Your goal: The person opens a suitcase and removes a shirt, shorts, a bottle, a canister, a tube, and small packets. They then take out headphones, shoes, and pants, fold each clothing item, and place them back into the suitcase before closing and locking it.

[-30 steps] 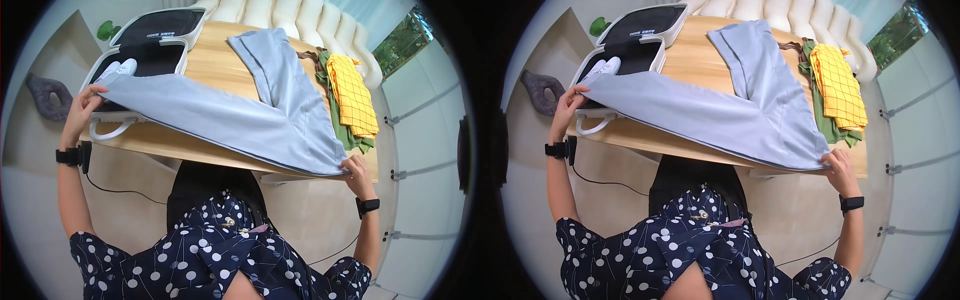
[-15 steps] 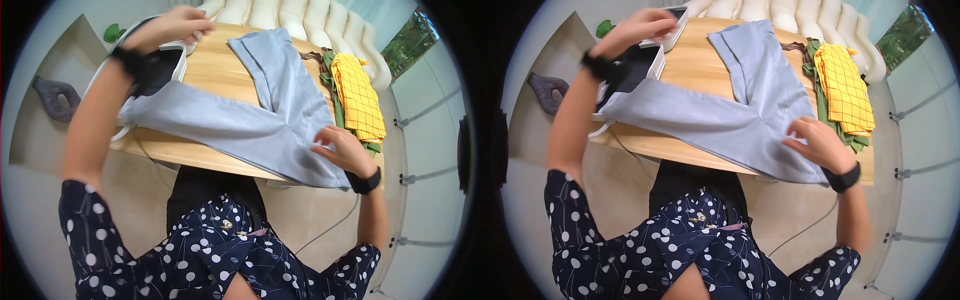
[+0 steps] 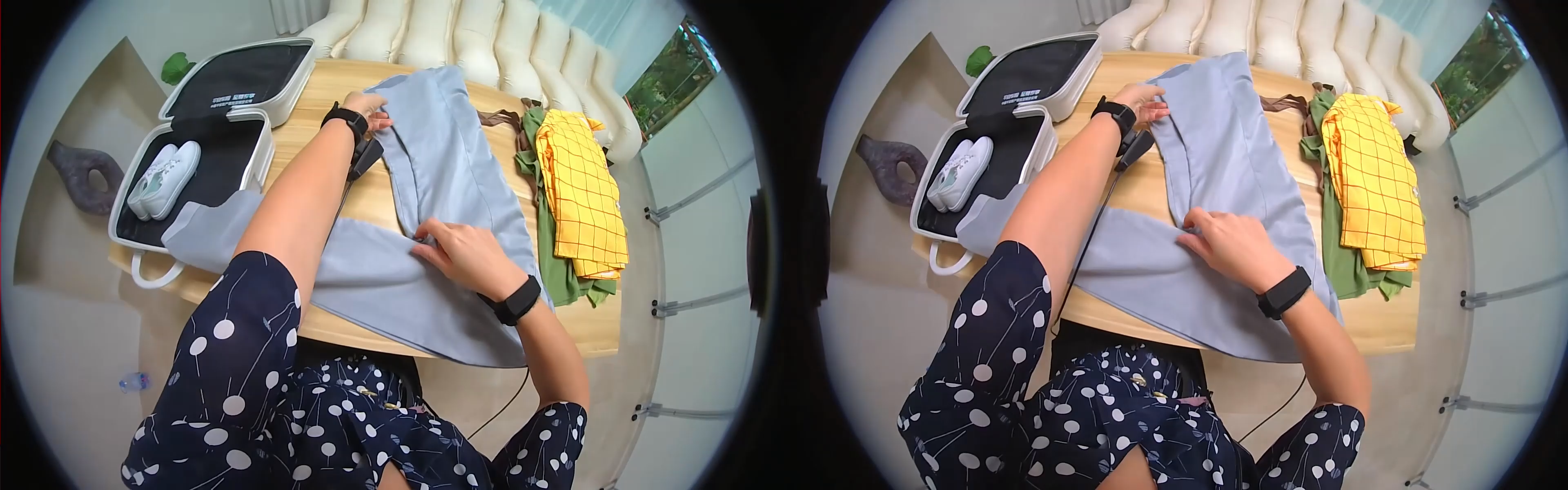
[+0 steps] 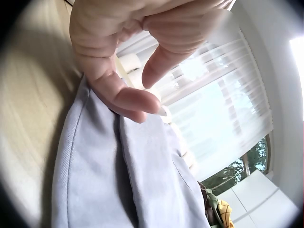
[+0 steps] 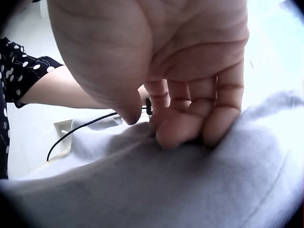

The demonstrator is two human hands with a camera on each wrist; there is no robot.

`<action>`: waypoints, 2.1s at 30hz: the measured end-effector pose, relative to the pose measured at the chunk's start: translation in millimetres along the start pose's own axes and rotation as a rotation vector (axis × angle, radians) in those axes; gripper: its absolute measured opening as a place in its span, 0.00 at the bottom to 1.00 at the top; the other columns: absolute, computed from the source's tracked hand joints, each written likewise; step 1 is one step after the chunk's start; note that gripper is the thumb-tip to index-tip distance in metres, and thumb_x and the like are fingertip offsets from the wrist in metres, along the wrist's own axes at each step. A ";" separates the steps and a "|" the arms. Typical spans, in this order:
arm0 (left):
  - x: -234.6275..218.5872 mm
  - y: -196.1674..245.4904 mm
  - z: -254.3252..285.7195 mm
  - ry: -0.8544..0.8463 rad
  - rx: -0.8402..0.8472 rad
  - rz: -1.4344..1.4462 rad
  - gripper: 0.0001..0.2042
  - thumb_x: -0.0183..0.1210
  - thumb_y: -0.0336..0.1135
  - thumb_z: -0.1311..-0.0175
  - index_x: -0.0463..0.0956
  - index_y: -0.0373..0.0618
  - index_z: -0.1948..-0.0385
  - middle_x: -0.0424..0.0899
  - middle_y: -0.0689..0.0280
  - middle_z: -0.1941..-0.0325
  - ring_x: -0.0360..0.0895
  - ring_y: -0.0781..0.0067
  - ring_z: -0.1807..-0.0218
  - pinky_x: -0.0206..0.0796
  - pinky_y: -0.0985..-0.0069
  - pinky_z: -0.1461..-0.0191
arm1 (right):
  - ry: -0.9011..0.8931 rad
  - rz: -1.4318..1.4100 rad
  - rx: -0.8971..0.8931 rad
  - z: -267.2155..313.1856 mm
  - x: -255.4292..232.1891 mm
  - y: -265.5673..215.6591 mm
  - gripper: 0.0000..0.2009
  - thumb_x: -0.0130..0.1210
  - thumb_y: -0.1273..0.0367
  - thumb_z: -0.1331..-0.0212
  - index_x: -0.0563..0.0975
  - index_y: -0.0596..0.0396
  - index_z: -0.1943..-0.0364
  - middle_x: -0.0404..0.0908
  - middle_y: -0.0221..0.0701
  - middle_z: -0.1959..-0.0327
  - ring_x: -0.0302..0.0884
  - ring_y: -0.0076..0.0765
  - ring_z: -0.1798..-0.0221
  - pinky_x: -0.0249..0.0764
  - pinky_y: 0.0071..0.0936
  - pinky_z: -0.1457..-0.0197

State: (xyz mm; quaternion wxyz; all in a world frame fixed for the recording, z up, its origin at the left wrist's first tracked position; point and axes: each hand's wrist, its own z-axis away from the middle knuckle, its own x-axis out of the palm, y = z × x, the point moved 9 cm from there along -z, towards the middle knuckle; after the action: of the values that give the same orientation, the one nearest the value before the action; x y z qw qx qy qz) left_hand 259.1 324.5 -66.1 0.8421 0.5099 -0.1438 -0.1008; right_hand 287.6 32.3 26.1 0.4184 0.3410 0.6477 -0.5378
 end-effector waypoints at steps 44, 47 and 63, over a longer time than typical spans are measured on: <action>88.7 25.2 97.6 0.107 1.256 -1.211 0.33 0.55 0.50 0.46 0.58 0.48 0.37 0.50 0.43 0.33 0.46 0.35 0.32 0.41 0.46 0.32 | 0.128 -0.246 -0.083 2.2 -30.6 43.4 0.22 0.52 0.67 0.39 0.66 0.59 0.41 0.65 0.45 0.39 0.62 0.50 0.37 0.61 0.39 0.37; 104.4 -22.5 110.2 -0.234 0.976 -1.490 0.43 0.50 0.67 0.46 0.47 0.56 0.31 0.40 0.48 0.27 0.35 0.40 0.27 0.32 0.42 0.30 | -0.103 0.137 -0.018 9.9 10.7 61.2 0.32 0.49 0.53 0.39 0.57 0.53 0.34 0.49 0.45 0.29 0.42 0.60 0.28 0.45 0.58 0.31; -11.0 -1.5 35.4 0.027 0.344 -1.638 0.57 0.42 0.84 0.61 0.39 0.57 0.29 0.31 0.54 0.25 0.24 0.51 0.25 0.24 0.42 0.30 | -0.046 0.166 0.193 57.1 1.9 62.3 0.42 0.54 0.49 0.43 0.48 0.53 0.31 0.41 0.46 0.28 0.35 0.61 0.27 0.39 0.57 0.29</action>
State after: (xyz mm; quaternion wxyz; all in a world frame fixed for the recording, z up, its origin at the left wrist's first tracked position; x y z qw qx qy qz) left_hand 236.5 298.0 -53.4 0.4148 0.5757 0.2690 -0.6513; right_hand 352.3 -12.0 -5.3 0.4414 0.4195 0.5527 -0.5689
